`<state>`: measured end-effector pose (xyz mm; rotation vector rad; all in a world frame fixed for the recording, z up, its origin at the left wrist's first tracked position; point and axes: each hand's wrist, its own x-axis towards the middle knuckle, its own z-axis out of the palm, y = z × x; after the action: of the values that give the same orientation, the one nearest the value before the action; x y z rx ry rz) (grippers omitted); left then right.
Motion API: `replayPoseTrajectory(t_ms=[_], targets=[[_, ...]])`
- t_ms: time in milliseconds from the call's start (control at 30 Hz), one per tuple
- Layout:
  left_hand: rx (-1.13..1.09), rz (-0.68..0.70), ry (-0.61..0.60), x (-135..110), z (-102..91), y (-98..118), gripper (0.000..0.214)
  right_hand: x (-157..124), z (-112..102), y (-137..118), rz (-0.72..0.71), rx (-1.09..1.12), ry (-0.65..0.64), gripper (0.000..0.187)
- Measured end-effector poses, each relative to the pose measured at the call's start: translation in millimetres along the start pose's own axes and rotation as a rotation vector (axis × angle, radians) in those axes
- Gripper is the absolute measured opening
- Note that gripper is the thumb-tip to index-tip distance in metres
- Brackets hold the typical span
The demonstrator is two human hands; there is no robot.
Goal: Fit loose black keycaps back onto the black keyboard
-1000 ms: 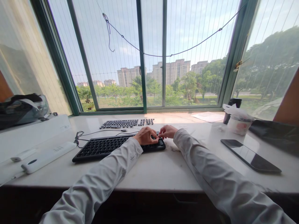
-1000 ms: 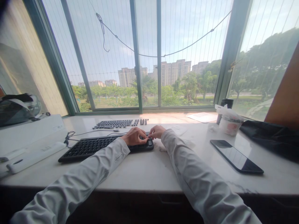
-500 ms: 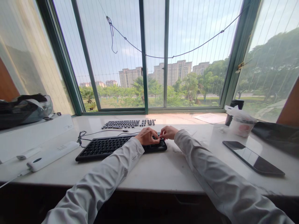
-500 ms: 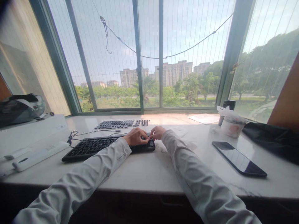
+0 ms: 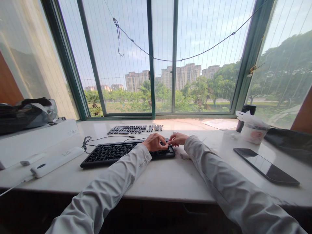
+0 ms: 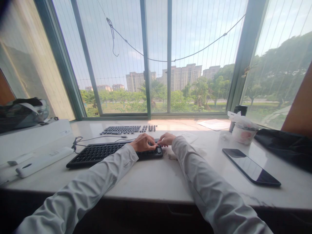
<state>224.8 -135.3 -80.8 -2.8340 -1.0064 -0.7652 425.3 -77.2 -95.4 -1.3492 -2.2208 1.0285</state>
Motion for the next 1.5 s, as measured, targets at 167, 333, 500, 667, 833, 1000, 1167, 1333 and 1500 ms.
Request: replayPoseTrajectory(t_ms=[167,333,500,667,833,1000,1167,1333,1500], targets=[[0.04,0.026,0.002,-1,-1.4,2,0.024,0,4,-2,0.032,-0.054,0.044,0.026],[0.087,0.127,-0.014,-4,-6.4,0,0.026,-8,5,-1,-0.115,-0.188,0.115,0.027],[0.141,0.082,0.008,-6,-9.0,-6,0.031,-17,-1,-5,-0.254,-0.287,0.123,0.033],[0.196,-0.005,0.034,-6,-8.4,-11,0.031,-22,-6,-7,-0.246,-0.318,0.093,0.044],[0.226,-0.022,0.035,-6,-10.2,-8,0.031,-27,-7,-16,-0.243,-0.397,0.125,0.043],[0.234,-0.008,0.041,-6,-11.4,-6,0.033,-31,-6,-21,-0.255,-0.41,0.135,0.037],[0.248,0.001,0.042,-6,-11.1,-6,0.034,-29,-4,-16,-0.191,-0.271,0.122,0.047],[0.216,0.045,0.034,-7,-11.9,-4,0.032,-27,-5,-13,-0.092,-0.161,0.077,0.057],[0.076,0.115,0.006,-8,-8.8,-3,0.029,-26,-9,-10,-0.061,-0.136,-0.001,0.061]])
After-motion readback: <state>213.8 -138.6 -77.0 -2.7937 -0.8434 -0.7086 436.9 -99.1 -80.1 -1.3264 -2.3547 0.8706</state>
